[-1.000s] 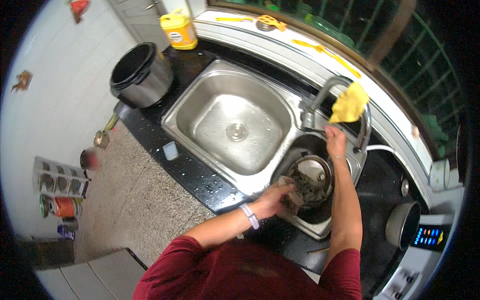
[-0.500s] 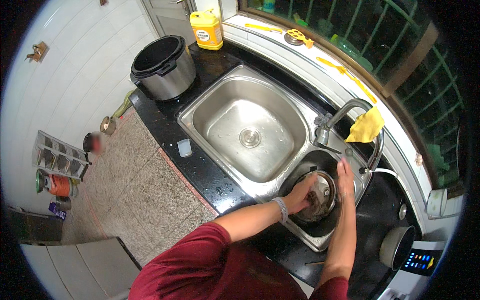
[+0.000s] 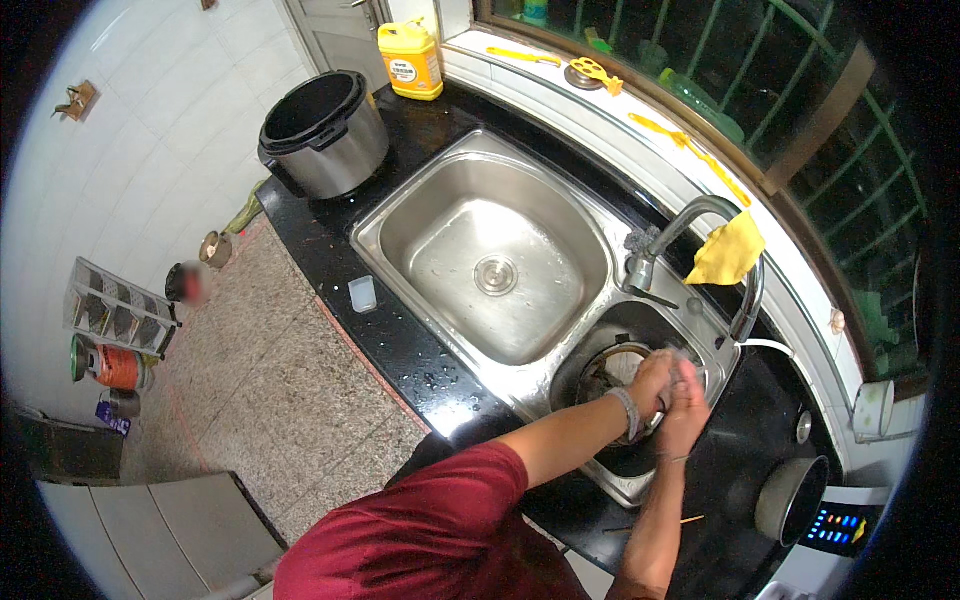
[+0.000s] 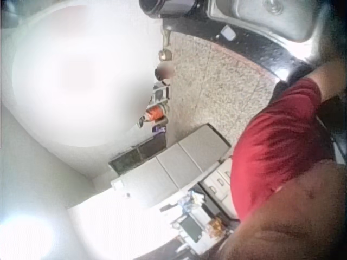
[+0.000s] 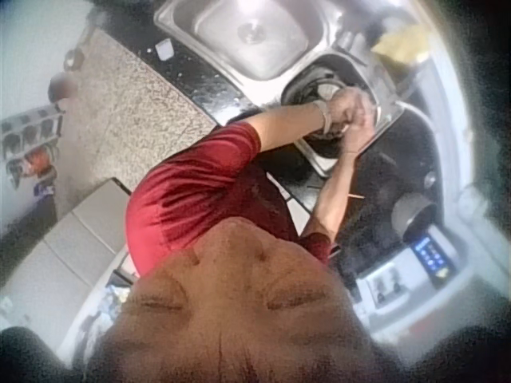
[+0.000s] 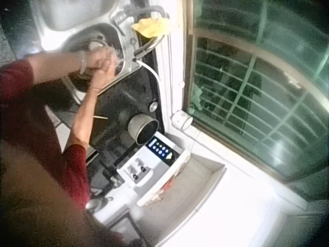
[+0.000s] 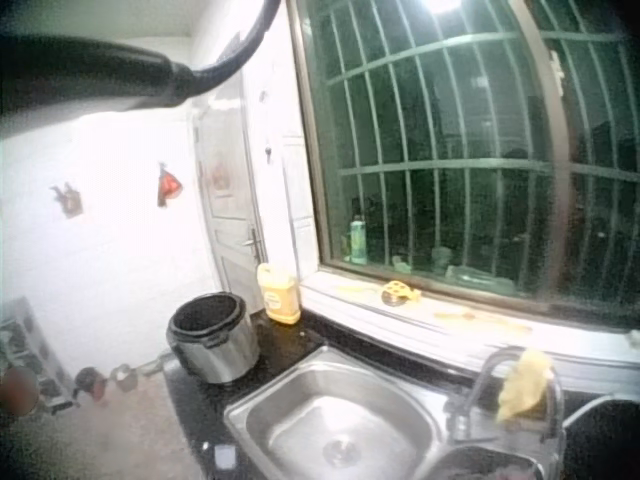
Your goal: The person washes a detachable pot in a sink, then wipes the interior and exterior of a multi-cooker and the surrounding countertop using a cloth.
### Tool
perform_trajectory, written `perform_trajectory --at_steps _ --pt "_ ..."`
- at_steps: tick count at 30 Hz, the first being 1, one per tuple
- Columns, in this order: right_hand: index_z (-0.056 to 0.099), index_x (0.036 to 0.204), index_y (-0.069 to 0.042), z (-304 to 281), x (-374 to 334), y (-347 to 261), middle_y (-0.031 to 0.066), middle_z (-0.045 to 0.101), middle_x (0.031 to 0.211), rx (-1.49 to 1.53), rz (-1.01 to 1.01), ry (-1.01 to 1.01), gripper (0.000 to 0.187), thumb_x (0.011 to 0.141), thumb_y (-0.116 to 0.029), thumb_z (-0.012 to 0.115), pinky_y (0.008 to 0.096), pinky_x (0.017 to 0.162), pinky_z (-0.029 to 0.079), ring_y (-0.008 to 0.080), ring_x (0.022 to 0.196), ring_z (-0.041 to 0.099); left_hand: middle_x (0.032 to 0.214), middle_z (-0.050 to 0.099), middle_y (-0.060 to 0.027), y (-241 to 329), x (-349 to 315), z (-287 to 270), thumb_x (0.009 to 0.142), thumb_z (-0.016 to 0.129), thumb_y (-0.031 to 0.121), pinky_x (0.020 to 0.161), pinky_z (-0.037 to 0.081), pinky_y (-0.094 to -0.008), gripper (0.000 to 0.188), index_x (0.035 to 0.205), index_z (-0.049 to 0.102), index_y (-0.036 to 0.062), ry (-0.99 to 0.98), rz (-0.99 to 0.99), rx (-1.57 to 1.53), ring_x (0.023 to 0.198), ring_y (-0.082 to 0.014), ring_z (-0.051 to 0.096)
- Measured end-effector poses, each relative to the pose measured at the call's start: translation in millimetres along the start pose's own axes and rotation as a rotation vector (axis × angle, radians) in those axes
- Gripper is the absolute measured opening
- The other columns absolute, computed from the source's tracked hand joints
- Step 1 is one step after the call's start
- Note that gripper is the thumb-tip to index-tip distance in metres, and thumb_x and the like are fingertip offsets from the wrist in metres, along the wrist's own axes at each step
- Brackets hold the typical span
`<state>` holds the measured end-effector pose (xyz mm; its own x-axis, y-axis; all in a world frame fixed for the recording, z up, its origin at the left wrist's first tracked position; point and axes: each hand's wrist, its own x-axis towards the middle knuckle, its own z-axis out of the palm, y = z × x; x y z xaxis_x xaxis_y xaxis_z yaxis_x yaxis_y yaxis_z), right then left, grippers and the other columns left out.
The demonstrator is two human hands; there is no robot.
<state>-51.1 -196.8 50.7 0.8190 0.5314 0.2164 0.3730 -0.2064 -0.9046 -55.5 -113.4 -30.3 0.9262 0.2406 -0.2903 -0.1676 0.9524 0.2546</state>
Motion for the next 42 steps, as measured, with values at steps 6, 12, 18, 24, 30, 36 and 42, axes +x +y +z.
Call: perform_trajectory --at_steps 6,12,18,24,30,36,42 --pt "0.052 0.136 0.004 -22 34 49 0.0216 0.05 0.144 -0.39 0.06 -0.076 0.047 0.105 -0.028 0.038 0.0372 0.118 0.025 0.0325 0.138 0.043 0.108 0.066 -0.0053 -42 -20 28 0.099 0.052 0.043 0.088 0.051 -0.0367 0.035 0.11 0.063 0.0112 0.018 -0.238 -0.051 0.099 -0.0187 0.062" --pt "0.044 0.141 0.01 35 -14 -32 0.0236 0.043 0.149 -0.088 -0.08 -0.009 0.055 0.105 -0.032 0.038 0.0381 0.119 0.022 0.0333 0.142 0.036 0.104 0.066 -0.0051 -1 37 -15 0.1 0.053 0.04 0.084 0.05 -0.0345 0.035 0.111 0.063 0.009 0.007 0.023 0.214 0.093 -0.0163 0.06" --pt "0.048 0.139 0.007 -30 52 57 0.0206 0.052 0.141 -0.159 0.501 -0.099 0.054 0.105 -0.034 0.039 0.0404 0.098 0.045 0.0315 0.121 0.057 0.101 0.066 -0.0032 0 -36 53 0.099 0.056 0.033 0.086 0.048 -0.0328 0.026 0.107 0.064 0.0091 -0.006 -0.171 0.017 0.092 -0.0157 0.06" --pt "0.041 0.145 0.003 52 4 -11 0.0175 0.038 0.154 0.041 -0.082 -0.018 0.059 0.105 -0.04 0.036 0.0348 0.117 0.023 0.0267 0.14 0.038 0.09 0.057 -0.0003 24 53 -1 0.101 0.048 0.045 0.08 0.045 -0.0316 0.037 0.099 0.061 0.0113 0.112 0.098 0.349 0.084 -0.0134 0.049" --pt "0.042 0.145 0.001 -25 63 80 0.024 0.045 0.147 -0.133 0.367 0.026 0.056 0.108 -0.038 0.028 0.0382 0.114 0.032 0.035 0.136 0.044 0.102 0.062 -0.0027 -20 -4 43 0.102 0.048 0.034 0.085 0.048 -0.0335 0.027 0.108 0.062 0.0119 -0.075 -0.143 0.009 0.092 -0.016 0.056" --pt "0.03 0.15 0.004 51 8 -14 0.0182 0.038 0.153 -0.04 -0.033 0.065 0.066 0.106 -0.045 0.033 0.0356 0.115 0.025 0.0282 0.141 0.036 0.09 0.061 -0.004 24 44 11 0.101 0.049 0.039 0.081 0.047 -0.0347 0.034 0.095 0.063 0.008 0.035 -0.006 0.405 0.087 -0.0169 0.055" --pt "0.038 0.145 0.007 -1 45 52 0.0236 0.049 0.144 -0.182 0.351 0.035 0.068 0.106 -0.048 0.031 0.0382 0.11 0.035 0.0323 0.131 0.048 0.105 0.067 -0.0108 -4 -7 38 0.099 0.052 0.031 0.088 0.049 -0.0372 0.029 0.106 0.066 0.006 0.054 -0.265 0.105 0.093 -0.021 0.061"
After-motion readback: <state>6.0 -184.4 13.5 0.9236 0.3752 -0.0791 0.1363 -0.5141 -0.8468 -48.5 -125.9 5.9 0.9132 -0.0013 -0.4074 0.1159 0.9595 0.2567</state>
